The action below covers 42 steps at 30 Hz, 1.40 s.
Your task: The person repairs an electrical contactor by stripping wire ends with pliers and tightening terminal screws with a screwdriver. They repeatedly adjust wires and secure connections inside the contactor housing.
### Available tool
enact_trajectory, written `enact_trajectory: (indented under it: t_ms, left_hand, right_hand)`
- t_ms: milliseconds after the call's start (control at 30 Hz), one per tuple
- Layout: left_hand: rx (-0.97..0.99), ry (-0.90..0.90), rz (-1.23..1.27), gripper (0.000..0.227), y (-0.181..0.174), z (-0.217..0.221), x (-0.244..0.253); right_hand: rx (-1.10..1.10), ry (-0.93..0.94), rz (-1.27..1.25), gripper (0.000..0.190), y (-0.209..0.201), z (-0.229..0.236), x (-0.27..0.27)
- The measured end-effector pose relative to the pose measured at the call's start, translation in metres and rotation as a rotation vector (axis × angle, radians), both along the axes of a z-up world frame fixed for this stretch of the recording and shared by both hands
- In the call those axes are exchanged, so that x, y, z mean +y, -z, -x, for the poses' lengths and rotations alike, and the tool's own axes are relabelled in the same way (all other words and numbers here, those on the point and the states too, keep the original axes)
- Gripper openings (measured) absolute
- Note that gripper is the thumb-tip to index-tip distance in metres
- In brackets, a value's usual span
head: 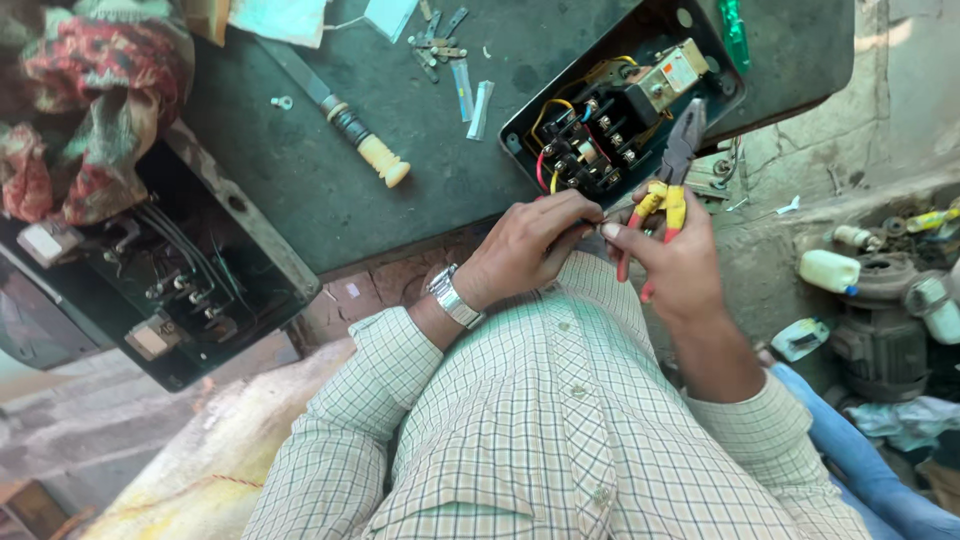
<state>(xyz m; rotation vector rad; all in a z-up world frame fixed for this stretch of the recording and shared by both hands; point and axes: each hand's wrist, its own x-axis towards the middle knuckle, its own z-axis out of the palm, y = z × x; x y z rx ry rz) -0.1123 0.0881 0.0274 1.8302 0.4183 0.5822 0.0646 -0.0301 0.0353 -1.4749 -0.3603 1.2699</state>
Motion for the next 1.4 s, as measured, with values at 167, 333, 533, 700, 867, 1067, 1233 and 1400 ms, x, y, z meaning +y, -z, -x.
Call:
enact_trajectory:
  t_ms: [167, 333, 533, 700, 867, 1067, 1233, 1400]
  left_hand:
    - [-0.052, -0.019, -0.008, 0.018, 0.002, -0.002, -0.002]
    - [0.031, -0.018, 0.418, 0.012, 0.001, -0.004, 0.001]
    - [0.123, -0.041, 0.382, 0.012, 0.000, -0.010, -0.001]
    - [0.117, -0.126, 0.208, 0.013, -0.001, -0.016, -0.003]
    - [0.131, -0.165, 0.219, 0.012, 0.003, -0.015, -0.008]
    - [0.105, -0.176, 0.196, 0.011, 0.012, -0.014, -0.007]
    - [0.050, -0.213, 0.060, 0.013, -0.005, -0.018, 0.004]
    - [0.174, -0.204, 0.173, 0.015, -0.002, -0.012, -0.004]
  right_hand:
    - [0.108, 0.006, 0.016, 0.029, 0.003, -0.005, -0.020]
    - [-0.772, -0.345, 0.137, 0.022, -0.022, -0.019, -0.048]
    - [-1.503, -0.678, 0.295, 0.061, -0.038, -0.030, -0.068]
    - [-1.712, -0.517, 0.247, 0.060, -0.038, -0.026, -0.061]
    - [-1.724, -0.462, 0.213, 0.063, -0.034, -0.019, -0.055]
    - [-1.762, -0.438, 0.222, 0.061, -0.033, -0.012, -0.050]
    - [-1.809, -0.383, 0.256, 0.066, -0.039, -0.007, -0.035]
    - [-1.825, -0.386, 0.296, 0.060, -0.030, -0.004, -0.045]
